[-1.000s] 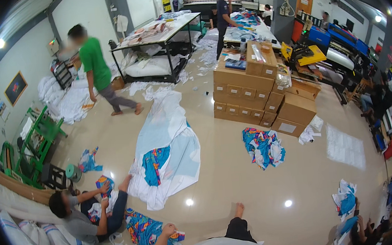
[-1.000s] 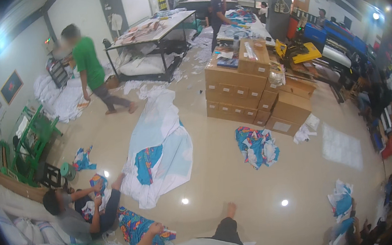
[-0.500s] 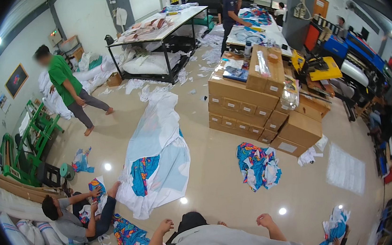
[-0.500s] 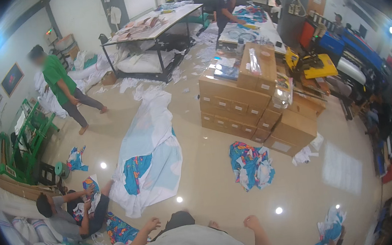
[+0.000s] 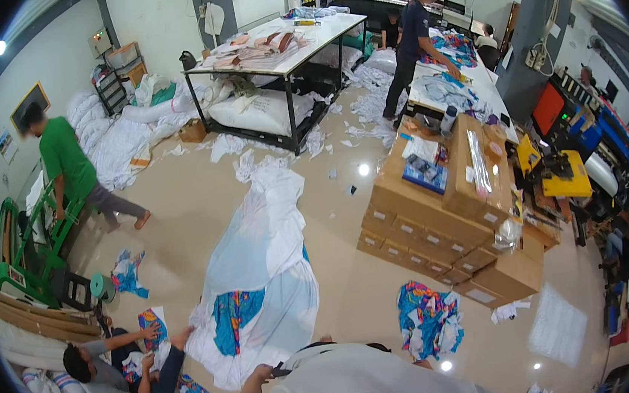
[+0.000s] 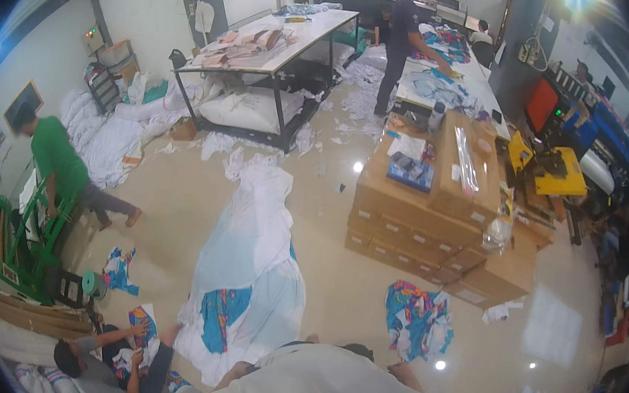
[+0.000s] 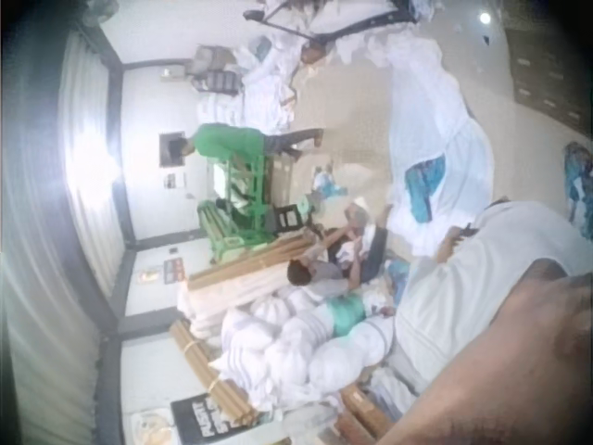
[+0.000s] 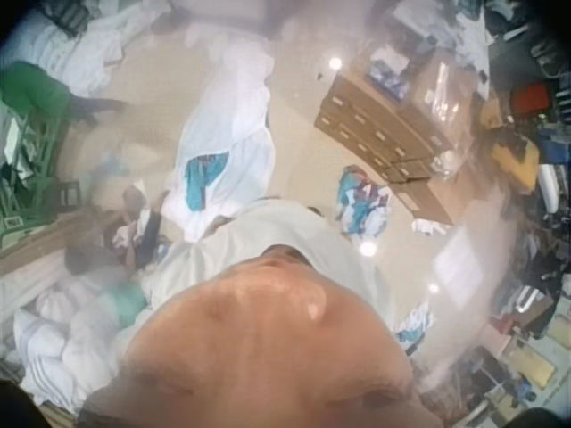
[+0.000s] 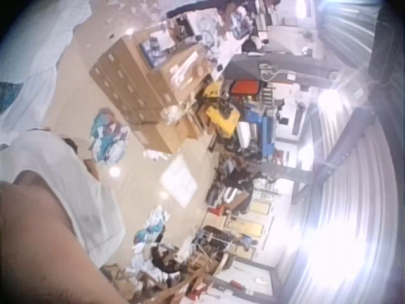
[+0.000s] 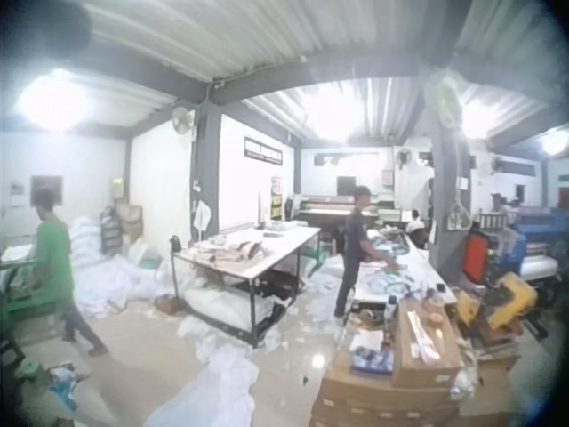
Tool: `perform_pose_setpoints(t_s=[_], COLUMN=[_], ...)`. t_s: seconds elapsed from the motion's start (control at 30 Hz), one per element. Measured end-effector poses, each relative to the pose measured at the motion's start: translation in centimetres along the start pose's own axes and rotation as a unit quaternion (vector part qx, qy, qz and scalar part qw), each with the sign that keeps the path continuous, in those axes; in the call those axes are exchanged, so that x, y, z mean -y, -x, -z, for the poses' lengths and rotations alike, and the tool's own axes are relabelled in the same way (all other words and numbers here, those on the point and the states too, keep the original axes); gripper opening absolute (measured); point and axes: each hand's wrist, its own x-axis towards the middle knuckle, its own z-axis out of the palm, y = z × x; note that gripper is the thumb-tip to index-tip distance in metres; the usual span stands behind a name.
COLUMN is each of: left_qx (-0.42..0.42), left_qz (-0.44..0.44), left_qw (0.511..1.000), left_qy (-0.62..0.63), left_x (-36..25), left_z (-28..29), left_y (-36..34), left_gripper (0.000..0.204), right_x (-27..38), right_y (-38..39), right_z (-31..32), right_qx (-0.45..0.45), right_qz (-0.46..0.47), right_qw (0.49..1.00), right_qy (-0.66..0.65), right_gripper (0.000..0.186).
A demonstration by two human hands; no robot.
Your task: The person sits on the floor and uses scissors to cut a colorful patterned fabric along a white paper template. They then move to a table and use a yellow electric cutter to trim the edges of the fabric piece.
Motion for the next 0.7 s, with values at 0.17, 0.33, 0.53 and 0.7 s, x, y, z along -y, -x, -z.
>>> perform_pose_setpoints(t_s=[0.17,0.33,0.53,0.7], left_qx=[-0.144,-0.157,-0.136,-0.138], left_qz=[-0.163,-0.206,-0.081,0.057], left_qw=[0.976,0.957,0.975,0.952], left_qy=[-0.028,0.128,0.154,0.269], left_x=[-18.7,-38.6,-43.6,-43.8], left_z=[11.5,17.6,22.4,24.2], left_y=[-11.7,-17.3,-25.3,-25.7], left_gripper=[0.040,0.034,0.035,0.033], right_x=[9.1,22.2,46.4,66.5], right_y=[-11.4,-22.4,-37.2,-46.0], right_z=[-0.5,-0.5,0.8,4.7], right_qx=[-0.026,-0.017,0.036,0.055], right_qz=[0.104,0.129,0.280,0.268], right_qw=[0.989,0.991,0.959,0.962], right_qy=[0.100,0.037,-0.022,0.012], right_gripper=[0.022,0.026,0.014,0.013])
